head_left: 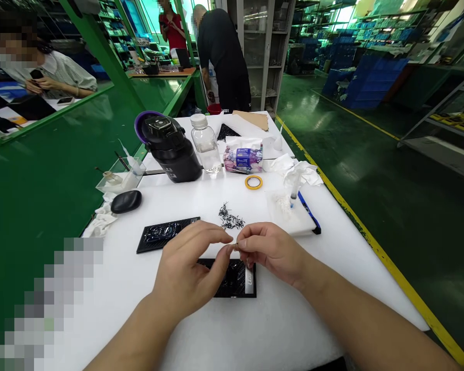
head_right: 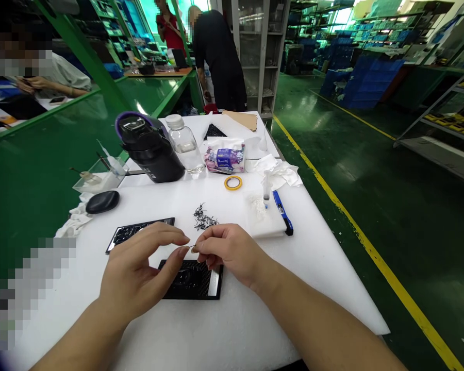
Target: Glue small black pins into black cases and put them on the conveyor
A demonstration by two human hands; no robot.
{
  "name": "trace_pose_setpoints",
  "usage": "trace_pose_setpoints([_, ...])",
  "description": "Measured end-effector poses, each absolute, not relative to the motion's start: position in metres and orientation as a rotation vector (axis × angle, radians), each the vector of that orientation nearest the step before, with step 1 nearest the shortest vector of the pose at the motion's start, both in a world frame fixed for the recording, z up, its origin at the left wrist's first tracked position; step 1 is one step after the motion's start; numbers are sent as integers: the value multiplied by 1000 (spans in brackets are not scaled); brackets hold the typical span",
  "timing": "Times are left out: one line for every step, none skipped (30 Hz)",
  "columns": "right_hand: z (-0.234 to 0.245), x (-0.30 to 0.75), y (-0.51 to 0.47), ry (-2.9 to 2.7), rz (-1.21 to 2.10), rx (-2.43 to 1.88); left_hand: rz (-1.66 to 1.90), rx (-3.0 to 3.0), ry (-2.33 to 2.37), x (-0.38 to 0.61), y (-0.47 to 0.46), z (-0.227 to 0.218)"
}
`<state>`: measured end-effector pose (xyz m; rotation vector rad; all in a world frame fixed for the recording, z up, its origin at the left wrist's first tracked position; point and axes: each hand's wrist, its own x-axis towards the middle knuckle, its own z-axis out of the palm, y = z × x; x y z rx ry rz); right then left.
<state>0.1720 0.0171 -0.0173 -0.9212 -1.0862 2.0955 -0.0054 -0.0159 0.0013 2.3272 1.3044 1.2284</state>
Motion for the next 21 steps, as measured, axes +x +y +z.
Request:
trace_pose_setpoints([-17, 172, 17, -1087, 2089, -916, 1242, 2353, 1273, -5, -16, 1])
trace_pose_setpoints([-17, 173, 17, -1088, 2085, -909, 1252, 2369, 1257, -5, -16, 1])
trace_pose_setpoints([-17, 173, 17, -1089, 2085, -900, 1258, 2381, 1247, -5, -16, 1])
trace_pose_setpoints([-17, 173, 17, -1088, 2086, -891, 1263, 2393, 1238, -5, -16, 1])
trace_pose_setpoints([-17, 173, 17, -1087, 2088, -882, 1267, 2403, 1231, -5, -16, 0])
trace_pose_setpoints([-18, 173, 17, -1089, 2086, -877, 1268, 2412, 1224, -6, -15, 0])
trace_pose_setpoints([-18, 173, 16, -1098, 2079, -879, 1265, 2422, 1221, -6, -15, -1])
trace_pose_setpoints([-17, 173, 16, -1117, 2061, -889, 1262, 2437, 1220, -6, -15, -2])
trace_pose_setpoints([-17, 173, 16, -1151, 2024, -911, 1262, 2460, 1223, -6, -14, -3])
trace_pose_setpoints([-16, 173, 15, -1200, 1970, -941, 1263, 2490, 1226, -6, -14, -5])
trace_pose_setpoints([-16, 173, 15, -1258, 1906, -974, 1260, 2522, 1228, -6, -13, -6])
trace_pose_setpoints([-15, 174, 15, -1318, 1841, -1006, 1256, 2553, 1223, -6, -12, -7])
trace_pose_setpoints([-14, 174, 16, -1382, 1782, -1029, 1254, 2574, 1220, -7, -11, -7])
trace_pose_setpoints([-12, 175, 16, -1448, 1726, -1047, 1255, 2582, 1224, -8, -10, -5])
trace_pose_setpoints([-11, 176, 15, -1525, 1664, -1069, 1265, 2570, 1246, -11, -9, -2])
trace_pose_setpoints([-10, 178, 14, -1619, 1584, -1100, 1280, 2538, 1289, -14, -10, 2])
trace_pose_setpoints([-10, 180, 11, -1734, 1479, -1138, 1297, 2489, 1358, -18, -12, 8])
trace_pose_setpoints([-10, 183, 6, -1859, 1348, -1171, 1307, 2428, 1440, -23, -16, 15])
trace_pose_setpoints([-13, 187, 0, -1994, 1214, -1193, 1305, 2362, 1527, -27, -23, 22])
trace_pose_setpoints([-17, 193, -6, -2110, 1112, -1173, 1282, 2303, 1600, -31, -32, 27])
trace_pose_setpoints([-24, 199, -11, -2198, 1057, -1099, 1241, 2257, 1659, -35, -43, 30])
